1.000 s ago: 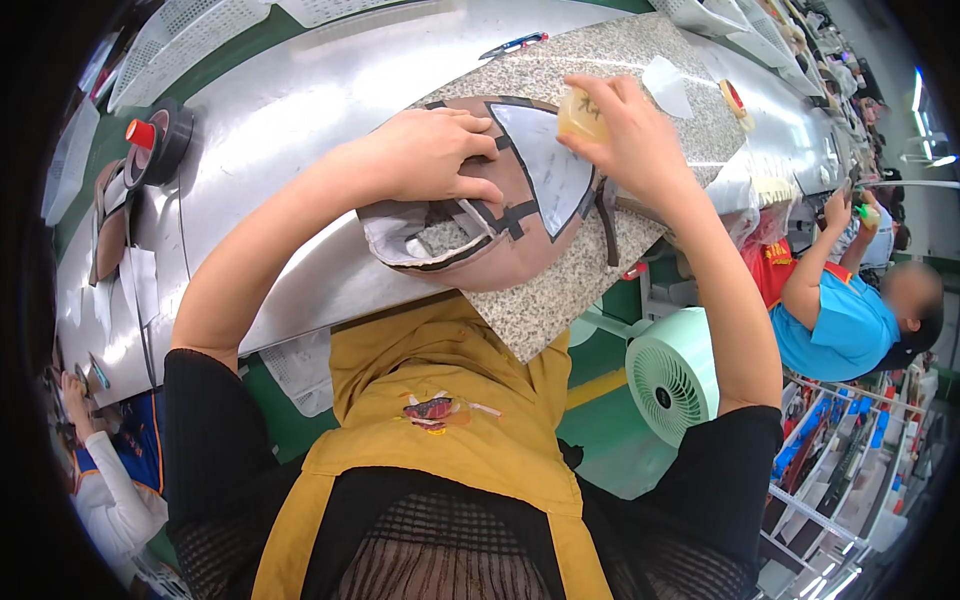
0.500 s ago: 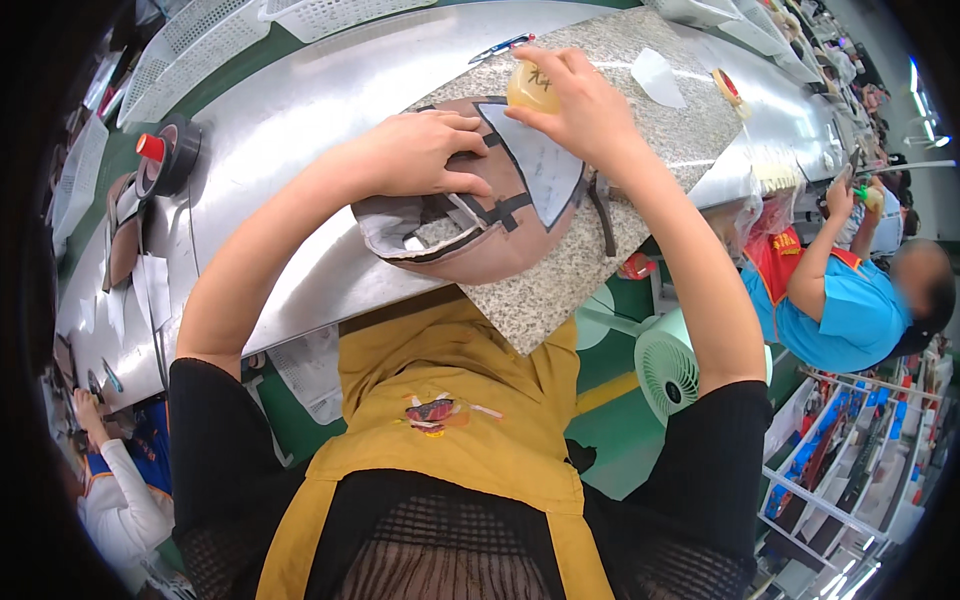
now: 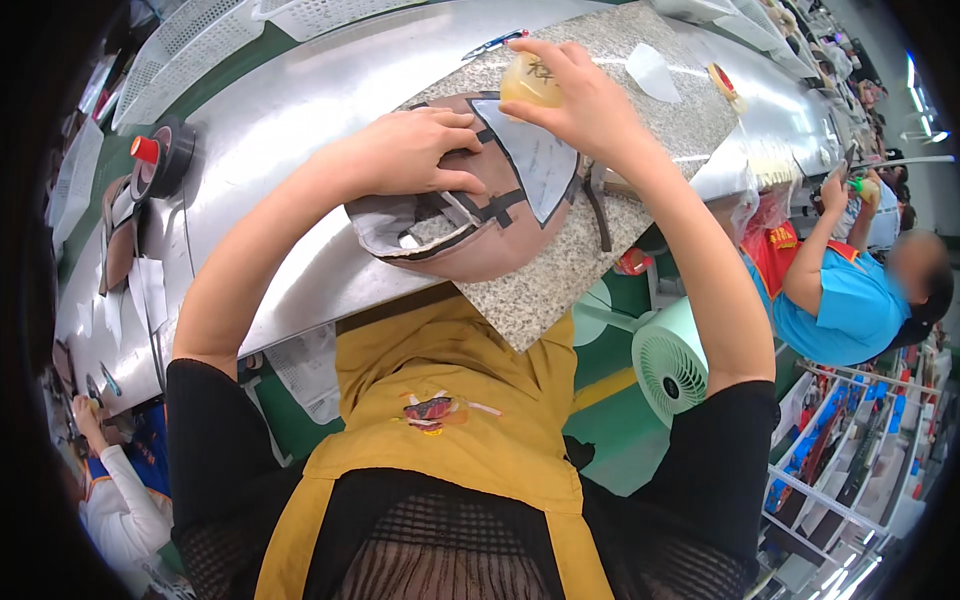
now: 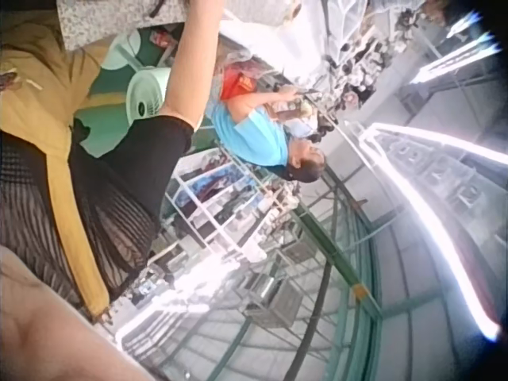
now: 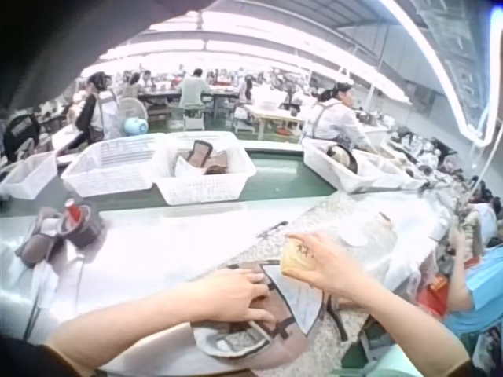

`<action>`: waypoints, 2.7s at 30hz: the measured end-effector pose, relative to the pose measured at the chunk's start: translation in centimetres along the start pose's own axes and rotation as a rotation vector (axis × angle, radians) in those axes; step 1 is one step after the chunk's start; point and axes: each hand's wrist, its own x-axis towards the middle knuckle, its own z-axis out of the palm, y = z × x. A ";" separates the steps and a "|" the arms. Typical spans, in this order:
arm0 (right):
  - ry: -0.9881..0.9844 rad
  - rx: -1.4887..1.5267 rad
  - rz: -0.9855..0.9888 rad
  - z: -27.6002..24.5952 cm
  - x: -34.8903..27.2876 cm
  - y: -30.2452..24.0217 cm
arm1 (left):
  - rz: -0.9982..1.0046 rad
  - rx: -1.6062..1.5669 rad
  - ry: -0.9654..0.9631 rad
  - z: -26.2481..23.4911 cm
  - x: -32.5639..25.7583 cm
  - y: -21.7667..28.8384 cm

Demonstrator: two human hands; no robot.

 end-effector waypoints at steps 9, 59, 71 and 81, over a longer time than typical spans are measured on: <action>-0.567 -0.023 0.125 -3.0 -2.3 -1.7 | -0.020 0.010 -0.004 0.3 -0.3 -0.3; 0.290 -0.386 0.438 -1.5 2.0 21.5 | -0.042 -0.111 0.202 0.2 -0.8 1.2; 0.101 -0.005 0.244 -3.2 -12.5 9.8 | -0.080 -0.221 0.341 -2.1 -2.4 0.9; 0.412 0.035 0.612 -1.5 -3.9 31.2 | -0.107 -0.087 0.353 -3.1 -7.7 3.4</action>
